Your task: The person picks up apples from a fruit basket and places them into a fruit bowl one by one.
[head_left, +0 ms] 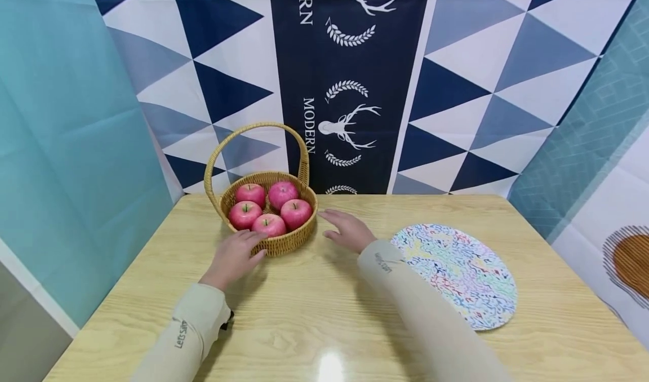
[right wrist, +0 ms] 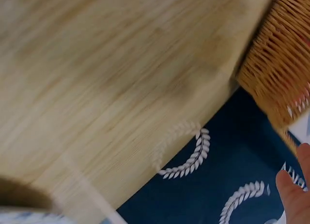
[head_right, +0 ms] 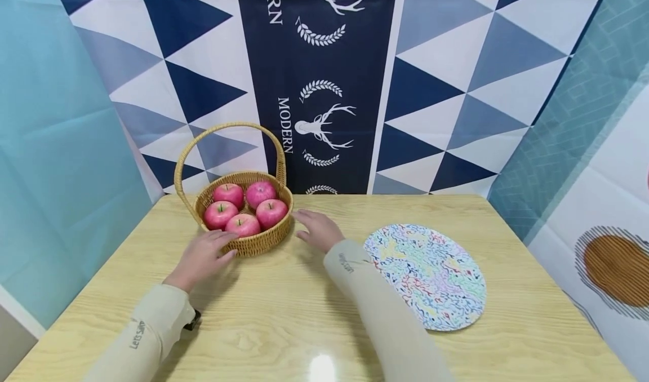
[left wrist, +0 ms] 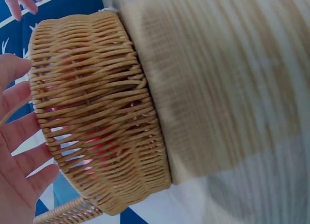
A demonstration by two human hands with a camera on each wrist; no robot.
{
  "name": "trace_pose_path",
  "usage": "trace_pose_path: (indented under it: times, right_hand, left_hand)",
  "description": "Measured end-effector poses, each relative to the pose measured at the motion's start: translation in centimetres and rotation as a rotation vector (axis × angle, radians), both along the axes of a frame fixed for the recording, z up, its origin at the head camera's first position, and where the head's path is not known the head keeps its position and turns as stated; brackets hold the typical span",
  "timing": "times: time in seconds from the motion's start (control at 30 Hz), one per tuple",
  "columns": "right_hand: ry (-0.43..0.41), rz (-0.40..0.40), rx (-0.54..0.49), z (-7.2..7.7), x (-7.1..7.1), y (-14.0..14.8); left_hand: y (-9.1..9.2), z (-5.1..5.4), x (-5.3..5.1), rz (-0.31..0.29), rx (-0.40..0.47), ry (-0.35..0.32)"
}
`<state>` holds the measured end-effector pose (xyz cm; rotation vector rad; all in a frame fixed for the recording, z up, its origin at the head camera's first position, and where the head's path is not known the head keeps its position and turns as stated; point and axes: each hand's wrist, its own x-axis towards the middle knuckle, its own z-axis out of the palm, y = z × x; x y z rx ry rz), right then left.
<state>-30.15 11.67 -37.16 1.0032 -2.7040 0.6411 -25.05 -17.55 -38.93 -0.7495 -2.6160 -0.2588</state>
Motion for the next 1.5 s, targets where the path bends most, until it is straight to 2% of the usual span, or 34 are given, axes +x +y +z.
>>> trace_pose_path:
  times: [0.17, 0.3, 0.47, 0.73, 0.83, 0.93, 1.07, 1.33, 1.5]
  right_hand:
    - [0.129, 0.080, 0.079, -0.4, -0.1, -2.3]
    - [0.177, 0.120, 0.165, -0.3, 0.0, -3.4]
    - [0.188, 0.142, 0.187, -0.3, 0.2, -3.9]
    - [0.108, 0.107, 0.183, -0.6, 0.7, -4.0]
    - [0.094, 0.114, 0.197, -0.5, 1.1, -3.5]
    - [0.093, 0.152, 0.213, -0.3, 2.0, -2.4]
    - [0.144, 0.228, 0.236, 0.3, 3.5, -0.6]
    - [0.215, 0.309, 0.265, 1.3, 5.5, 2.0]
    - [0.250, 0.342, 0.282, 1.6, 7.0, 3.8]
  left_hand:
    - [0.4, -0.2, 0.1, 0.004, -0.002, 0.016]
    - [0.8, 0.0, 0.0, 0.003, -0.018, 0.023]
    - [1.3, -0.3, -0.1, -0.014, -0.040, 0.085]
    - [2.0, -0.7, 0.6, -0.049, -0.048, 0.224]
    - [2.4, -0.6, 1.2, -0.074, -0.063, 0.272]
    - [2.9, -0.6, 1.9, -0.140, -0.075, 0.332]
    - [3.8, -0.3, 2.9, -0.217, -0.103, 0.399]
    - [6.4, 0.8, 5.5, -0.303, -0.094, 0.437]
    - [8.2, 1.1, 7.0, -0.327, -0.081, 0.500]
